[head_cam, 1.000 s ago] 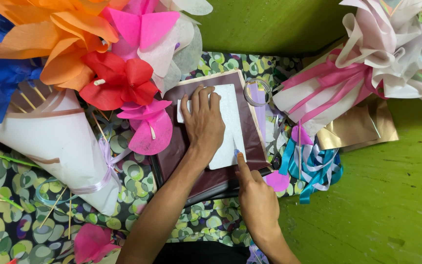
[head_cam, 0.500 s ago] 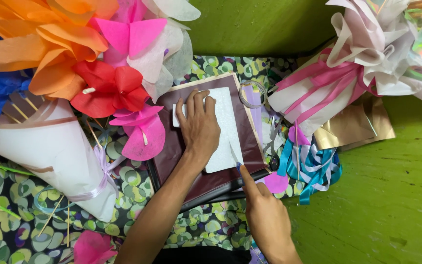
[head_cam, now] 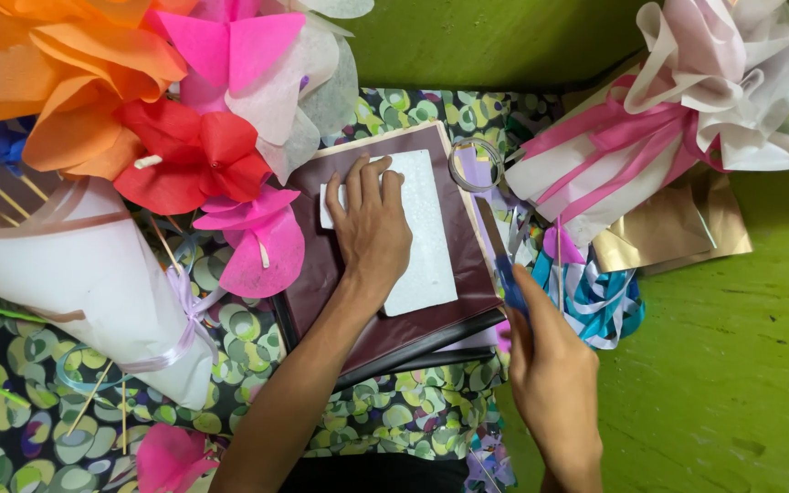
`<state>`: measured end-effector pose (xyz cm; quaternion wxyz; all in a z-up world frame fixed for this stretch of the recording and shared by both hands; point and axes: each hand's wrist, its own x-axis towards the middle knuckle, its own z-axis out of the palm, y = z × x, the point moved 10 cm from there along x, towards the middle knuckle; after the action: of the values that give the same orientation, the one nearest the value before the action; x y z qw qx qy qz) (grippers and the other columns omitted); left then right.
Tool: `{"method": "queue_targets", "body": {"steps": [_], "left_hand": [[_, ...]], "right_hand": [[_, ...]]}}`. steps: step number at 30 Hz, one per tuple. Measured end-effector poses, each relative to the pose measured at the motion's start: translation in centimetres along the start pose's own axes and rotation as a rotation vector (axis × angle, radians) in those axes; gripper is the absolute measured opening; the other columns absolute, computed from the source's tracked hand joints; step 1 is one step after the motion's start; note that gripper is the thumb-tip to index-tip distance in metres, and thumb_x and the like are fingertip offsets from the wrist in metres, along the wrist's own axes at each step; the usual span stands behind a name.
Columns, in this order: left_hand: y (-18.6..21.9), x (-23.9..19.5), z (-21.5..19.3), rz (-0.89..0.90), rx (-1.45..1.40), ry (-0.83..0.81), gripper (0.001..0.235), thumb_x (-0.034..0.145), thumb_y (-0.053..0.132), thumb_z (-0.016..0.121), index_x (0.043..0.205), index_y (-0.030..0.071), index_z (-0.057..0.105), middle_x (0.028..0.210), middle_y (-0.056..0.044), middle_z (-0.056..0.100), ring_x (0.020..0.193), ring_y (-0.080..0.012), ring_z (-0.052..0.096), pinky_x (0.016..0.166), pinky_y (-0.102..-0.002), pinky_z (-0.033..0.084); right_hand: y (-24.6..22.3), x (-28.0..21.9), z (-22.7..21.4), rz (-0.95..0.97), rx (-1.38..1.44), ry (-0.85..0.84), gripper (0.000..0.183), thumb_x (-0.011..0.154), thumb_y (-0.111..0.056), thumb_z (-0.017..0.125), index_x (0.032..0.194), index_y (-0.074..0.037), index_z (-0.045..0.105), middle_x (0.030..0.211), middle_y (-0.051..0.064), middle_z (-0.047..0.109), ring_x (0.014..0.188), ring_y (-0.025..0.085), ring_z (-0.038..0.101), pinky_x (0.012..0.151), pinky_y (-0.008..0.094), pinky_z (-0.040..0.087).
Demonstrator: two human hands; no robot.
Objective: The person uses a blue utility knife to cut a white foam block into smaller rectangular pieces on a maroon surface. The person repeatedly slices the foam, creating smaller segments and debris.
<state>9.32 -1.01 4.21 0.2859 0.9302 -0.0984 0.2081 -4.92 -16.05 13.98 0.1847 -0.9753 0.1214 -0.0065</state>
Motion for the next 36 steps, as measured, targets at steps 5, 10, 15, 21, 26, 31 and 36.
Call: {"method": "queue_targets", "body": {"steps": [5,10,15,21,26,31,36], "left_hand": [[-0.4,-0.3,1.2,-0.001,-0.046,-0.083,0.017,0.1,-0.002,0.05,0.11,0.01,0.055,0.122,-0.01,0.056,0.138,-0.0322,0.046,0.113,-0.06,0.022],[-0.2,-0.1,0.5,-0.003,-0.072,-0.07,0.016,0.099,-0.002,0.051,0.109,0.01,0.056,0.121,-0.01,0.057,0.137,-0.0329,0.047,0.113,-0.059,0.023],[-0.4,0.0,0.7,-0.005,-0.089,-0.056,0.015,0.099,-0.001,0.051,0.108,0.01,0.055,0.121,-0.01,0.057,0.137,-0.0332,0.047,0.113,-0.059,0.022],[-0.3,0.0,0.2,0.007,-0.091,-0.018,0.014,0.1,-0.001,0.05,0.107,0.01,0.055,0.119,-0.01,0.056,0.135,-0.0337,0.049,0.112,-0.059,0.024],[-0.3,0.0,0.3,0.021,-0.076,-0.001,0.013,0.1,0.0,0.051,0.107,0.01,0.056,0.119,-0.01,0.057,0.135,-0.0336,0.049,0.112,-0.059,0.024],[-0.3,-0.2,0.3,0.031,-0.062,0.009,0.012,0.1,0.0,0.053,0.107,0.01,0.056,0.119,-0.01,0.057,0.135,-0.0332,0.05,0.112,-0.058,0.025],[-0.1,0.0,0.1,0.032,-0.07,0.005,0.012,0.099,0.0,0.054,0.107,0.009,0.057,0.119,-0.011,0.057,0.134,-0.0339,0.05,0.112,-0.058,0.025]], "right_hand": [[-3.2,5.5,3.4,-0.135,0.075,0.085,0.05,0.098,0.003,0.054,0.146,-0.008,0.058,0.096,0.026,0.07,0.084,0.044,0.071,0.071,0.055,0.059],[-4.8,8.0,5.6,-0.177,0.051,0.056,0.047,0.099,0.002,0.054,0.144,-0.009,0.062,0.089,0.024,0.072,0.08,0.042,0.073,0.069,0.051,0.06],[-3.6,9.4,8.3,-0.174,-0.048,0.004,0.05,0.1,-0.003,0.056,0.148,-0.019,0.06,0.091,0.017,0.072,0.081,0.041,0.073,0.068,0.053,0.06],[-3.8,9.7,8.5,-0.151,-0.075,-0.024,0.05,0.1,-0.004,0.055,0.148,-0.02,0.06,0.09,0.017,0.072,0.08,0.042,0.073,0.067,0.055,0.061],[-4.1,9.9,8.6,-0.148,-0.102,-0.041,0.05,0.101,-0.005,0.053,0.149,-0.02,0.058,0.087,0.017,0.07,0.078,0.045,0.073,0.067,0.057,0.061],[-4.8,9.7,8.6,-0.129,-0.162,-0.053,0.054,0.099,-0.003,0.053,0.15,-0.02,0.057,0.088,0.017,0.069,0.077,0.046,0.073,0.067,0.058,0.061],[-4.7,10.5,9.5,-0.104,-0.151,-0.058,0.055,0.098,-0.003,0.052,0.15,-0.019,0.056,0.089,0.017,0.069,0.078,0.047,0.073,0.066,0.058,0.062]]}}
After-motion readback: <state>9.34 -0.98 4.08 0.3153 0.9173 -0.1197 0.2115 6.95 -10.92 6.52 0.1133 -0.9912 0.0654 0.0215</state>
